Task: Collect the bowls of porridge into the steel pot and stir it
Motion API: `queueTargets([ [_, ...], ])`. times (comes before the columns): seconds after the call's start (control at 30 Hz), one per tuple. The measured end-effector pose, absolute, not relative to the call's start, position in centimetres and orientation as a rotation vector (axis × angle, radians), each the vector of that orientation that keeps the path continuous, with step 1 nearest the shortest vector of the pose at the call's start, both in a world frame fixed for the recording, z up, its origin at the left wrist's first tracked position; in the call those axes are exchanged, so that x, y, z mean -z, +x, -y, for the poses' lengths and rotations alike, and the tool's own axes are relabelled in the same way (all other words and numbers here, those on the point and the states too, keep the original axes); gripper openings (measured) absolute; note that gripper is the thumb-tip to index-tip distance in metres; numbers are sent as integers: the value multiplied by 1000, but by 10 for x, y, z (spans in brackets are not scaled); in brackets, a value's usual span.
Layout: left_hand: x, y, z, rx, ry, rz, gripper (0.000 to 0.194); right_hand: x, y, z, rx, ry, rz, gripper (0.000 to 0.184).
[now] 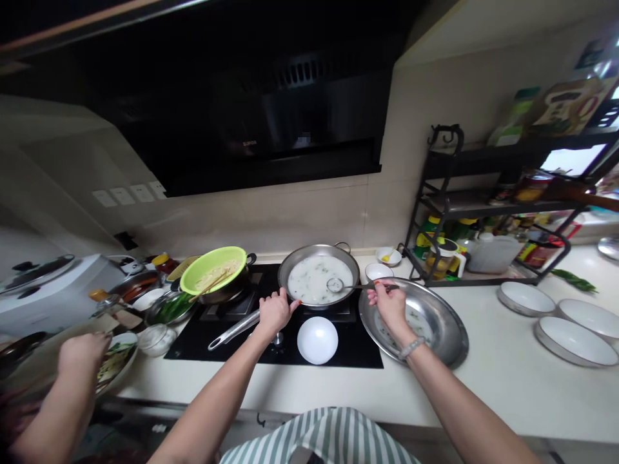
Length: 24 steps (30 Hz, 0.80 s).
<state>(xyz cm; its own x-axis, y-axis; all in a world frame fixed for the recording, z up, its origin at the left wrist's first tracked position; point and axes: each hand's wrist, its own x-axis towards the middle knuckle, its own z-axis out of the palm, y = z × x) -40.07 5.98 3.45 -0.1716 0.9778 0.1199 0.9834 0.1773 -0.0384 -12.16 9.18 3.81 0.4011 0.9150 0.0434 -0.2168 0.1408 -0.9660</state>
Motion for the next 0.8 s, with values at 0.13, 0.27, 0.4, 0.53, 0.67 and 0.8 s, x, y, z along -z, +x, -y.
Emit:
queueTargets([
  [0.13, -35, -403, -61, 75, -1987, 2296, 61, -44, -126, -87, -948, -1119, 731, 25],
  [0.27, -36, -405, -62, 89, -2006, 2284, 61, -57, -124, -80, -944, -1098, 699, 19],
  [0.4, -36, -405, -62, 71, -2016, 2288, 62, -71, -111, -69, -952, -1098, 671, 13],
  [0.53, -35, -406, -63, 75, -2016, 2275, 63, -77, -83, -55, -900, -1107, 613, 15],
  [0.67, -33, -407, -63, 97, -2016, 2257, 63, -67, -48, -38, -771, -1146, 570, 19],
  [0.8, -32, -408, -63, 97, -2028, 2252, 64, -43, -16, -23, -636, -1304, 583, 20],
])
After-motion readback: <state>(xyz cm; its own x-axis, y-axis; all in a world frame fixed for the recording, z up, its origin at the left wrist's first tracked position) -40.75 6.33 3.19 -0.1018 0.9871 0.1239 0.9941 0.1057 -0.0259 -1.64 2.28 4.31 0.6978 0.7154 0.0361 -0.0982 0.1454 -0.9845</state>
